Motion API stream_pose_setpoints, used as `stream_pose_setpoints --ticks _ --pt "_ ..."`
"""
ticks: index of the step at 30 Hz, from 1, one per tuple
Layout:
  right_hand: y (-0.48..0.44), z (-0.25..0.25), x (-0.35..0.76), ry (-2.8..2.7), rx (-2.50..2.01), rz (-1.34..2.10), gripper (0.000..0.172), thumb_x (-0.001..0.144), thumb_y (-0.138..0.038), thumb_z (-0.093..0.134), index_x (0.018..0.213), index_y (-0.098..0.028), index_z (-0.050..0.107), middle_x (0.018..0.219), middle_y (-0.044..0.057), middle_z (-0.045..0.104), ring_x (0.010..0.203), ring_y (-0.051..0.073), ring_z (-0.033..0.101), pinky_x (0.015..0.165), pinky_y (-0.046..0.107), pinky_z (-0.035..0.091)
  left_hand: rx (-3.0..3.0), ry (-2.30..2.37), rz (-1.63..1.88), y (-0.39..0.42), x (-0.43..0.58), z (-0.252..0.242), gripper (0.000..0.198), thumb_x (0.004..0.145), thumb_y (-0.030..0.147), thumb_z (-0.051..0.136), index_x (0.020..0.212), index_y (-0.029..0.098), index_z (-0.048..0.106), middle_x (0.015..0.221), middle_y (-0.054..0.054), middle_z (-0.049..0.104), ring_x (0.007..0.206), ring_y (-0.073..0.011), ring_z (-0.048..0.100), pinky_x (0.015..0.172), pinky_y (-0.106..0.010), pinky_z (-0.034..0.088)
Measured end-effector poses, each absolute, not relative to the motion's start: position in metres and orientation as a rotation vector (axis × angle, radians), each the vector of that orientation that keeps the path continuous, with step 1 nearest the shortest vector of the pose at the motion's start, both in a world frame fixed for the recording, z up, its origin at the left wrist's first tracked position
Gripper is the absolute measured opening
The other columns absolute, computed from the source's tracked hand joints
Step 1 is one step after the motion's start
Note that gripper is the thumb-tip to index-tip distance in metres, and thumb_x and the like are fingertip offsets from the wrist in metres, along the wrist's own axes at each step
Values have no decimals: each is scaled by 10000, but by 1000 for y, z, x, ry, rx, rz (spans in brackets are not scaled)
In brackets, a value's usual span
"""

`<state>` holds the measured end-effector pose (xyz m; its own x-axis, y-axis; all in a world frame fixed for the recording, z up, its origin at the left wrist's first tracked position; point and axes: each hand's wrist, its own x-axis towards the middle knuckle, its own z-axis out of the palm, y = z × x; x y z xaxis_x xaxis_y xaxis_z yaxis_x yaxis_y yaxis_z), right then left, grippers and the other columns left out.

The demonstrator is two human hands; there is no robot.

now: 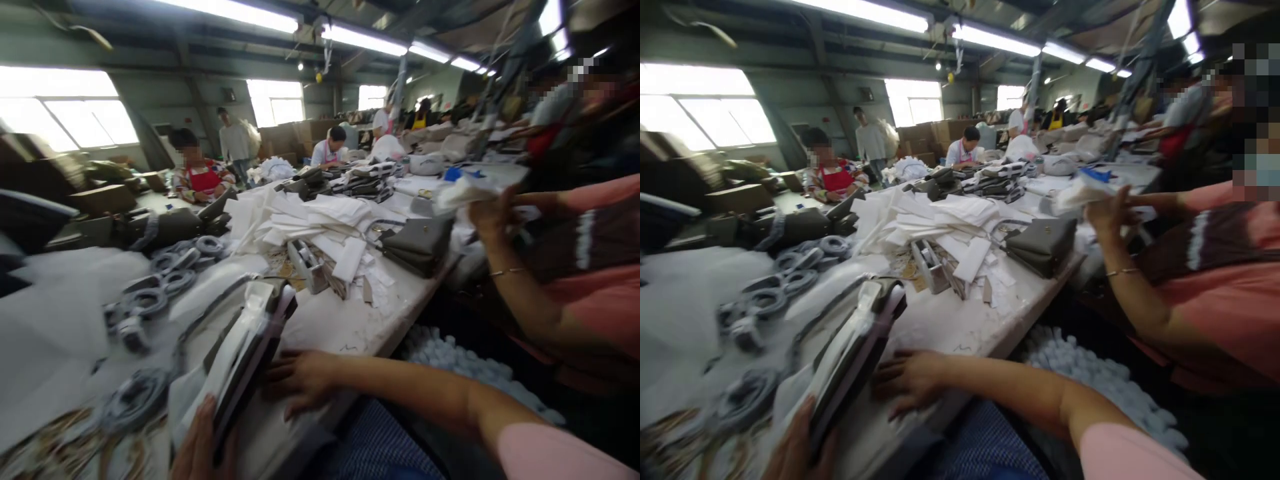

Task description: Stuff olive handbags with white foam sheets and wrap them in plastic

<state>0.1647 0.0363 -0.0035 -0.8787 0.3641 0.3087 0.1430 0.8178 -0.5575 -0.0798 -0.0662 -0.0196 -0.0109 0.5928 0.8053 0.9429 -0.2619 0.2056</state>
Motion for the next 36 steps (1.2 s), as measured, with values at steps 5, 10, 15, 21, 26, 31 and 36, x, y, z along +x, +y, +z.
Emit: stream_pose_setpoints --ticks 5,10,15,21,26,31,36 --pt "61 14 132 -2564 -279 844 517 899 -395 657 1397 -305 553 1500 42 499 1436 229 380 1223 429 140 -1727 -1811 -1015 -71 -81 18 635 926 246 635 1505 292 378 1348 -57 631 1120 -237 661 947 -340 544" --pt "53 -1 127 -2604 -548 699 616 950 -511 560 1487 -233 444 1571 116 379 1481 279 285 1227 501 127 -1707 -1773 -1012 -64 -91 33 653 894 257 689 1485 276 412 1332 -70 640 1116 -234 664 931 -315 537" --pt "61 -5 118 -2494 -877 650 400 994 -336 516 1373 -228 578 1405 79 592 1283 225 549 1113 352 392 -1746 -1655 -1043 -59 -88 41 658 878 220 709 1473 266 430 1319 -69 648 1145 -224 649 986 -311 510" --pt "113 8 110 -2392 -1284 614 337 853 -172 651 1189 -171 673 1175 133 671 1043 270 650 866 347 515 -1741 -1660 -1079 -56 -89 49 639 882 238 704 1464 259 441 1304 -74 654 1152 -229 646 978 -323 519" --pt "155 11 94 -2517 -1228 742 128 800 -239 752 852 -140 689 816 25 693 745 176 653 729 336 542 -1708 -1701 -1122 -55 -93 53 583 899 279 682 1443 255 472 1297 -75 658 1139 -230 655 954 -315 528" --pt "168 12 71 -2346 -1002 691 241 809 -89 606 1016 -153 711 1107 107 707 1018 244 654 919 362 503 -1654 -1767 -1172 -57 -99 57 568 896 328 683 1427 252 494 1294 -77 661 1128 -240 664 939 -321 535" --pt "154 4 72 -2133 -951 733 600 721 -39 567 1305 -177 595 1365 126 603 1267 284 545 1060 460 450 -1700 -1679 -1212 -59 -95 62 573 889 268 695 1424 224 495 1305 -84 653 1157 -224 647 994 -316 508"
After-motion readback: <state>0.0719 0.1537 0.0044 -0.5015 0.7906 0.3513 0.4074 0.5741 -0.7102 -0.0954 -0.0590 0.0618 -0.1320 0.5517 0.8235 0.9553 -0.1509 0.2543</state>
